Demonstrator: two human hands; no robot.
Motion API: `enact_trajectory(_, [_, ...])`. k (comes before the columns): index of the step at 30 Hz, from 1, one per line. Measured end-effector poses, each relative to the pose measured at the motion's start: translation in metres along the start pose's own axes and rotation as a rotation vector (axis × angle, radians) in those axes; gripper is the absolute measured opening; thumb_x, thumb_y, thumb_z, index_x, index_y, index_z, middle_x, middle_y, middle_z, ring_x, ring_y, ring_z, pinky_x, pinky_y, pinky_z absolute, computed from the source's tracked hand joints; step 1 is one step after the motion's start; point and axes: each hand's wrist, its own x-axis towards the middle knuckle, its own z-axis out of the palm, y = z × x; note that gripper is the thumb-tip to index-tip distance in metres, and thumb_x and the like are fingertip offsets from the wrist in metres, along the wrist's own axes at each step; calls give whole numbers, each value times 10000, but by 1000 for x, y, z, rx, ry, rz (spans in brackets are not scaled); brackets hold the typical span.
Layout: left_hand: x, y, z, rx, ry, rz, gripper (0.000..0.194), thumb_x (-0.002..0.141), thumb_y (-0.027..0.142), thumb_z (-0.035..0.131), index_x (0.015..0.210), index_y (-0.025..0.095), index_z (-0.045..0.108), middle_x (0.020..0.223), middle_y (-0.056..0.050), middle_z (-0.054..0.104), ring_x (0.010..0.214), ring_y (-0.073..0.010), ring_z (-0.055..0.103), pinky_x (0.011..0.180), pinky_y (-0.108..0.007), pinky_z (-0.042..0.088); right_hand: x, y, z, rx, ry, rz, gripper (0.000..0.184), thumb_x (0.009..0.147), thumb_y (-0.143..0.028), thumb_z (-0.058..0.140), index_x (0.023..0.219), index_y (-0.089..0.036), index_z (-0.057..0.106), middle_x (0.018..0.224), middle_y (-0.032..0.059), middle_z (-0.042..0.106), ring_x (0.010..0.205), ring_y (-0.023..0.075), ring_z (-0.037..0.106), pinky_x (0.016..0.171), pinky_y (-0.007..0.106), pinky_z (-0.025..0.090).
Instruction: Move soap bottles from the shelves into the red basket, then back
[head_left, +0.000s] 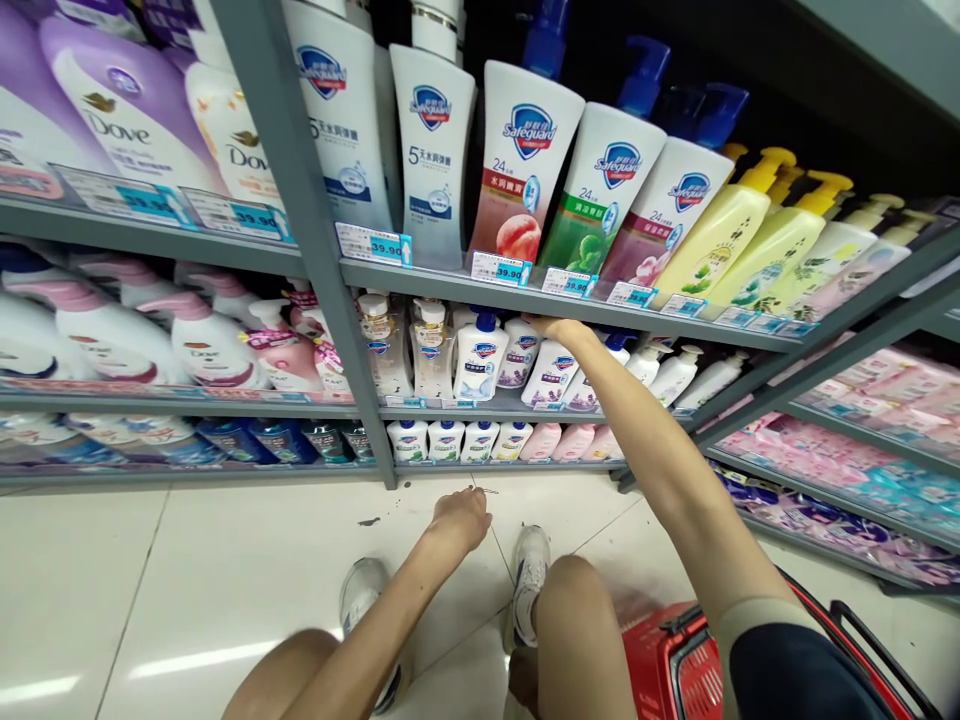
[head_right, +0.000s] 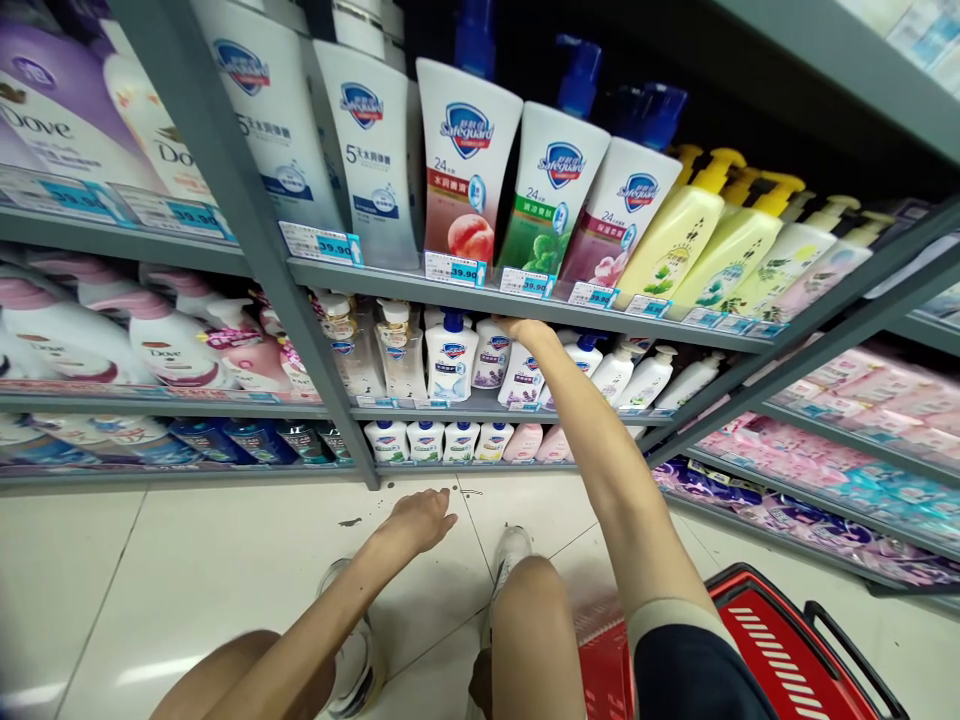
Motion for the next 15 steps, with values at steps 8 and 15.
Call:
enact_trajectory(8, [-3,5,-6,-25,-12,20,523,1031,327,409,1463,93,586,1441,-221,667,1326,-309,652,1087,-396,520,-16,20,-8,0,-57,151,617,989,-657,519,1483,-304,632,1531,61,615,1488,347,481,1270,551,334])
enact_trajectory(15, [-1,10,-4,-26,-16,26,487,1017,283,419,1437,129,613,1431,-216,674,1317,-295,664,1062,-377,527,-15,41,-5,1,-52,171,545,1018,-562,475,1465,-304,652,1462,59,673,1379,324,592,1225,550,396])
